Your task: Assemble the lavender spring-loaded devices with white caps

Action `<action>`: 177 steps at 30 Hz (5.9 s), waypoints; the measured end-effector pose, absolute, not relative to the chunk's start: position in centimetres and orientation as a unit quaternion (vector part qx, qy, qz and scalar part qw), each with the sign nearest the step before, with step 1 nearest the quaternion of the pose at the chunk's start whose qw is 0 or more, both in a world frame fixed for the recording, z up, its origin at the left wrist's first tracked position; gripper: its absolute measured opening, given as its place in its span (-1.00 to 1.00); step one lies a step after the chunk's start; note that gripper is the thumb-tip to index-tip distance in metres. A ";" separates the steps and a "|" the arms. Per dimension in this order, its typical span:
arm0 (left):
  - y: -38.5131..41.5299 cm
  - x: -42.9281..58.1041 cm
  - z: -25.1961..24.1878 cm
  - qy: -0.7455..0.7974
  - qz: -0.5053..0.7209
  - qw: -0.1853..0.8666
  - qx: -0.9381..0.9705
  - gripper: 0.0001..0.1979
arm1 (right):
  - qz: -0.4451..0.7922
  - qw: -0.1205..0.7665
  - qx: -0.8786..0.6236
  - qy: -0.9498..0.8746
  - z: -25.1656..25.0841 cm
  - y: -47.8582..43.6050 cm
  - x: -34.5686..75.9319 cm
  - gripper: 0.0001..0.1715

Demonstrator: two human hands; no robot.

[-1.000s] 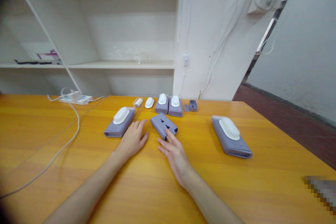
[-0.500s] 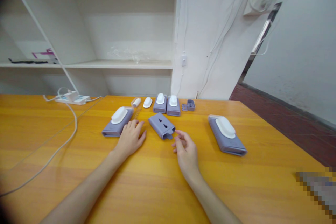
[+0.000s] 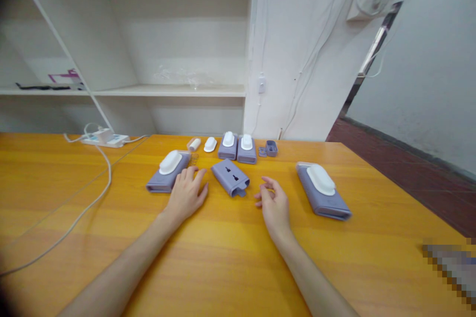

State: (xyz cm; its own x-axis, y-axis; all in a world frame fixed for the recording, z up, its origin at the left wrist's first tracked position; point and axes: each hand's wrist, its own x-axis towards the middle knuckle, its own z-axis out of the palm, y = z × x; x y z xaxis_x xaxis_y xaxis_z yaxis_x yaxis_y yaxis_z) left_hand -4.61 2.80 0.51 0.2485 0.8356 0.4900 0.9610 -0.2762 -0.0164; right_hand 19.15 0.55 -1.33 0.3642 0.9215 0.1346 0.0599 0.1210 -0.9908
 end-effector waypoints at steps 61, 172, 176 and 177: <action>7.4 -5.7 5.3 -0.653 -0.108 0.152 -0.734 -0.69 | -0.159 0.267 -0.746 -0.589 -1.4 7.9 23.2 -0.81; 2.7 -5.2 0.2 -0.512 -0.208 0.102 -0.827 -0.73 | -0.087 0.250 -0.505 -0.821 -0.1 0.9 17.4 -0.56; 2.8 -5.1 0.1 -0.532 -0.206 0.108 -0.814 -0.69 | -0.077 0.246 -0.518 -0.816 -0.9 1.4 17.3 -0.64; 2.8 -5.1 0.1 -0.535 -0.206 0.110 -0.812 -0.68 | -0.075 0.249 -0.523 -0.812 -1.1 1.5 17.5 -0.60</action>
